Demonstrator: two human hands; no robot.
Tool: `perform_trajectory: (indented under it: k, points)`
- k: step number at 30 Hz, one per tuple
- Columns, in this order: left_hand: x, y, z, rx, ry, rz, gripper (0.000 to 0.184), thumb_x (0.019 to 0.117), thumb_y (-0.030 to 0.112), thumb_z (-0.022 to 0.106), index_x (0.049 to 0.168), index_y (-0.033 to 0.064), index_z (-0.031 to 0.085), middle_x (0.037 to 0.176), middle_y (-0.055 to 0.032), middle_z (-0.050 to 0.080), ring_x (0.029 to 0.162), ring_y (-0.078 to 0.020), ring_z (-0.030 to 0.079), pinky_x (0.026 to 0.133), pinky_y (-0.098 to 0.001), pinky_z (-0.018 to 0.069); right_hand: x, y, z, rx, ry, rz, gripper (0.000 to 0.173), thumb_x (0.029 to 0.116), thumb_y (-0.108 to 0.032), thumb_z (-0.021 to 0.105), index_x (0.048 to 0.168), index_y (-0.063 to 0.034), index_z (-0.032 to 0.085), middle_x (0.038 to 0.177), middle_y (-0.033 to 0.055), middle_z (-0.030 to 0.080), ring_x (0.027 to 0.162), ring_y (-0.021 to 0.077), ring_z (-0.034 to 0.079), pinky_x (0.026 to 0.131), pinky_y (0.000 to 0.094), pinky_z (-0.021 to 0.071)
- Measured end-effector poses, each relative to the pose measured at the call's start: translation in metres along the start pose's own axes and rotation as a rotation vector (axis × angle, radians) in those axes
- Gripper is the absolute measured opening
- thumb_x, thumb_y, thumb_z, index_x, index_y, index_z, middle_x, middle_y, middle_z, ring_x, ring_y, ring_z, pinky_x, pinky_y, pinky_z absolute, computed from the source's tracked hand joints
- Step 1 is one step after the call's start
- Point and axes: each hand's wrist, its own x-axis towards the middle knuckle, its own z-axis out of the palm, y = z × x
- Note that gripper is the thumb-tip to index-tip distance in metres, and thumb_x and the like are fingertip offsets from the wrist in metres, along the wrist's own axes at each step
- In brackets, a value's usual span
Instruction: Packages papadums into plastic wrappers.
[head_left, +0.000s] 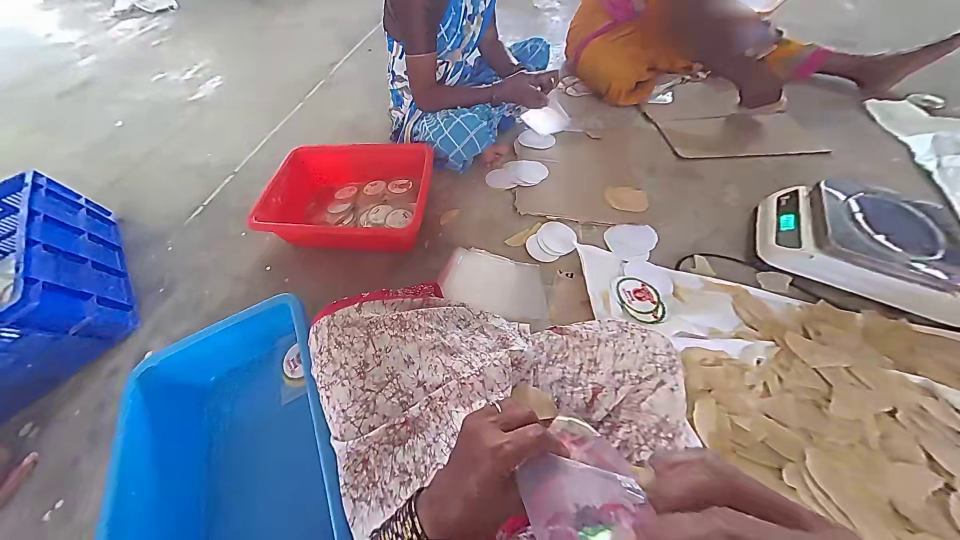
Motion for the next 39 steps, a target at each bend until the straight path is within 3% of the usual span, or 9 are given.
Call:
perform_trajectory:
  k: [3, 10, 18, 22, 24, 26, 29, 35, 39]
  points:
    - [0.0, 0.003, -0.002, -0.01, -0.053, 0.025, 0.01, 0.0925, 0.011, 0.066, 0.097, 0.0071, 0.075, 0.087, -0.008, 0.071, 0.082, -0.0177, 0.066, 0.072, -0.0296, 0.0535, 0.002, 0.012, 0.012, -0.056, 0.07, 0.084, 0.012, 0.0906, -0.015, 0.078, 0.101, -0.008, 0.076, 0.096, 0.001, 0.076, 0.107, 0.011, 0.066, 0.103, 0.0291, 0.048]
    - [-0.007, 0.006, 0.001, -0.402, -0.16, -0.087, 0.014, 0.0935, 0.002, 0.069, 0.103, -0.0076, 0.07, 0.103, -0.016, 0.074, 0.099, -0.0128, 0.071, 0.091, -0.0261, 0.0561, 0.002, 0.042, 0.02, 0.129, 0.158, 0.275, 0.044, 0.086, -0.011, 0.081, 0.127, -0.015, 0.066, 0.106, -0.0083, 0.076, 0.094, 0.0033, 0.072, 0.084, 0.0227, 0.0626]
    - [-0.015, 0.011, 0.004, -1.057, -0.118, -0.51, 0.015, 0.0995, 0.004, 0.061, 0.111, 0.0001, 0.07, 0.104, -0.0012, 0.074, 0.097, -0.0072, 0.07, 0.09, -0.0301, 0.0583, -0.02, 0.087, 0.029, 0.04, 0.26, 0.291, 0.043, 0.0994, -0.036, 0.065, 0.135, -0.0128, 0.059, 0.125, -0.002, 0.069, 0.111, 0.0076, 0.067, 0.095, 0.0239, 0.0577]
    - [-0.013, 0.009, 0.002, -1.057, -0.079, -0.642, 0.012, 0.0983, 0.002, 0.061, 0.106, 0.004, 0.07, 0.096, 0.0033, 0.075, 0.091, -0.0043, 0.07, 0.086, -0.0277, 0.0583, -0.037, 0.101, 0.019, -0.182, 0.039, 0.27, 0.061, 0.1014, -0.063, 0.047, 0.134, -0.0158, 0.066, 0.133, 0.004, 0.068, 0.124, 0.016, 0.063, 0.106, 0.0388, 0.052]
    - [-0.013, 0.006, 0.001, -1.053, -0.079, -0.654, 0.011, 0.0986, 0.004, 0.062, 0.105, 0.0033, 0.071, 0.095, 0.0023, 0.075, 0.09, -0.0052, 0.071, 0.085, -0.0283, 0.059, -0.041, 0.098, 0.014, -0.236, -0.018, 0.277, 0.072, 0.0979, -0.07, 0.047, 0.145, -0.0173, 0.058, 0.142, 0.0056, 0.062, 0.129, 0.0175, 0.06, 0.106, 0.0407, 0.0513]
    - [-0.013, 0.005, 0.001, -1.058, -0.069, -0.638, 0.011, 0.0983, 0.004, 0.063, 0.105, 0.0035, 0.071, 0.095, 0.0023, 0.074, 0.09, -0.0047, 0.07, 0.085, -0.0279, 0.0583, -0.04, 0.092, 0.012, -0.237, -0.003, 0.251, 0.067, 0.0984, -0.067, 0.05, 0.148, -0.0216, 0.055, 0.151, 0.0057, 0.055, 0.134, 0.0179, 0.057, 0.107, 0.0382, 0.0518]
    - [-0.009, 0.007, -0.001, -1.048, -0.053, -0.608, 0.019, 0.0977, 0.002, 0.063, 0.114, 0.0012, 0.071, 0.104, 0.0003, 0.075, 0.095, -0.005, 0.07, 0.089, -0.0281, 0.0578, -0.042, 0.09, 0.012, -0.247, 0.016, 0.201, 0.039, 0.0997, -0.051, 0.061, 0.132, -0.03, 0.069, 0.144, -0.0007, 0.062, 0.132, 0.0145, 0.057, 0.108, 0.0337, 0.05]
    - [-0.01, 0.005, 0.0, -1.001, -0.031, -0.464, 0.027, 0.1064, 0.019, 0.054, 0.115, 0.0024, 0.074, 0.109, 0.0015, 0.075, 0.102, -0.0006, 0.066, 0.094, -0.0245, 0.0534, -0.041, 0.081, 0.017, -0.142, 0.137, 0.173, 0.021, 0.099, -0.023, 0.07, 0.119, -0.0192, 0.075, 0.109, -0.0043, 0.076, 0.101, 0.0049, 0.071, 0.09, 0.0231, 0.0594]
    - [-0.011, 0.009, -0.011, -0.913, 0.054, -0.339, 0.035, 0.1092, 0.022, 0.047, 0.113, -0.0035, 0.071, 0.11, -0.0064, 0.075, 0.105, -0.0072, 0.069, 0.097, -0.0292, 0.0552, -0.033, 0.073, 0.01, -0.149, 0.182, 0.145, 0.017, 0.0996, -0.016, 0.068, 0.115, -0.0204, 0.074, 0.107, -0.0114, 0.075, 0.1, -0.0012, 0.069, 0.091, 0.0205, 0.0573]
